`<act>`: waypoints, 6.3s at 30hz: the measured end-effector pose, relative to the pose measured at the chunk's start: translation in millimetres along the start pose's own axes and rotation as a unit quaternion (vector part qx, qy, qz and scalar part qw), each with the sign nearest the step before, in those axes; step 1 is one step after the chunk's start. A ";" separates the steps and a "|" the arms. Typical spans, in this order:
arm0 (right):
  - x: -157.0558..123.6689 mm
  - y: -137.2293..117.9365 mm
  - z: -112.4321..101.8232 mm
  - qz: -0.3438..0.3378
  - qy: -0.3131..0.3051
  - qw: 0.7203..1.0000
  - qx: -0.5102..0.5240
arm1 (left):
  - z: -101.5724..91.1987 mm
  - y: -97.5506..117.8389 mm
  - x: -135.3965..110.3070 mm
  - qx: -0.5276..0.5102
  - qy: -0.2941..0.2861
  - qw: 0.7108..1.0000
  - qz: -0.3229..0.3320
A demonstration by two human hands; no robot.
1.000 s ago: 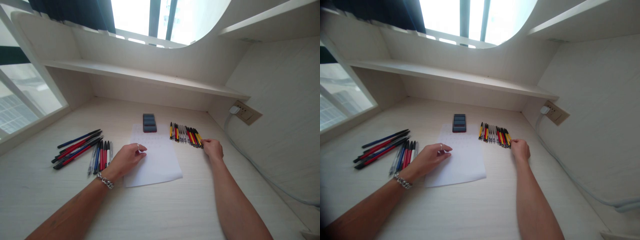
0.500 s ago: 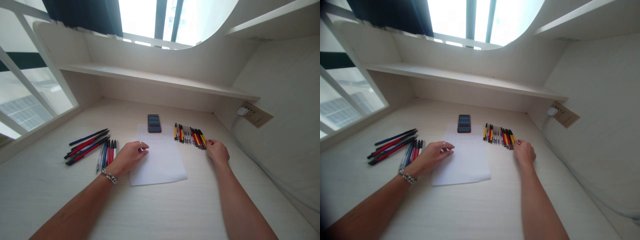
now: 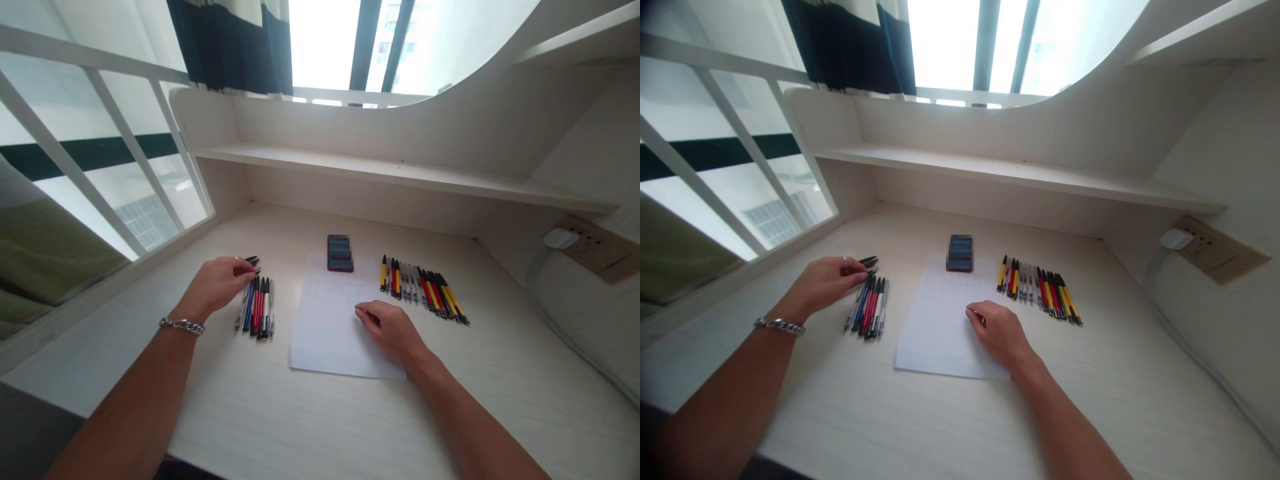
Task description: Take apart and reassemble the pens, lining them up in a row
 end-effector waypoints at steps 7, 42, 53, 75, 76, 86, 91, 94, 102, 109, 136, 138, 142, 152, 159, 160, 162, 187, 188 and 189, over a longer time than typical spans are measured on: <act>1.0 7.0 -0.5 0.007 0.018 1.000 0.007 | 0.7 -44.5 -23.9 0.087 -0.012 0.995 -0.045; 2.7 26.4 -20.1 0.069 0.181 0.981 0.032 | 103.9 141.9 -20.4 -0.064 -0.073 0.965 0.244; 2.1 22.3 -15.4 0.048 0.134 0.990 0.001 | 99.8 132.5 -24.7 -0.116 -0.082 0.959 0.246; 2.6 0.3 -5.2 0.009 0.061 0.998 0.005 | 87.3 134.3 -33.5 -0.150 -0.110 0.946 0.266; 2.4 -0.6 -5.8 0.011 0.064 0.997 0.036 | 87.8 135.7 -34.7 -0.153 -0.119 0.945 0.265; 5.0 4.1 3.7 0.137 0.012 0.946 0.295 | 82.8 135.8 -34.6 -0.218 -0.055 0.943 0.243; 3.0 1.7 0.2 0.133 0.060 0.947 0.286 | 80.7 141.3 -37.9 -0.192 -0.074 0.945 0.253; 2.0 -4.3 -3.6 0.093 0.082 0.957 0.261 | 83.9 137.9 -37.1 -0.185 -0.122 0.949 0.227; 2.2 5.8 -2.6 0.144 0.057 0.951 0.268 | 79.3 134.4 -32.8 -0.213 -0.094 0.947 0.222; 4.3 5.6 1.7 0.118 0.060 0.929 0.345 | 84.3 133.3 -32.4 -0.170 -0.129 0.950 0.228; 1.8 10.1 1.5 0.157 0.027 0.946 0.282 | 89.4 135.8 -37.4 -0.200 -0.144 0.934 0.257; 1.2 8.8 1.0 0.158 0.016 0.952 0.260 | 88.6 136.3 -38.2 -0.183 -0.138 0.938 0.259; 1.7 4.8 -4.1 0.122 0.056 0.958 0.254 | 87.3 137.6 -40.2 -0.125 -0.130 0.947 0.266; 0.6 7.9 -5.4 0.117 0.093 0.946 0.287 | 86.9 138.2 -42.0 -0.137 -0.156 0.943 0.259; 0.7 12.8 -8.5 0.122 0.087 0.951 0.271 | 88.5 135.5 -40.3 -0.154 -0.168 0.935 0.273; 0.8 14.0 -8.9 0.124 0.087 0.952 0.268 | 88.6 134.3 -39.3 -0.158 -0.168 0.936 0.267; 0.6 17.3 -10.2 0.129 0.088 0.952 0.264 | 89.0 131.7 -37.3 -0.162 -0.170 0.937 0.259; 43.4 24.8 10.6 0.099 0.113 0.988 0.039 | 96.6 108.1 -20.4 -0.162 -0.167 0.951 0.203; 46.5 26.3 12.8 0.107 0.114 0.987 0.019 | 96.0 108.3 -20.7 -0.161 -0.166 0.952 0.203; 48.9 28.0 15.2 0.117 0.113 0.987 -0.004 | 95.4 108.5 -21.1 -0.160 -0.164 0.952 0.201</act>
Point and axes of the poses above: each hand's wrist, its own x-axis towards the middle knuckle, its own z-axis out of the palm, y = z × x, the point moved 5 cm from there along x, towards the middle knuckle, and after that the axes turned 1 degree about -z, right-handed, at the moved point
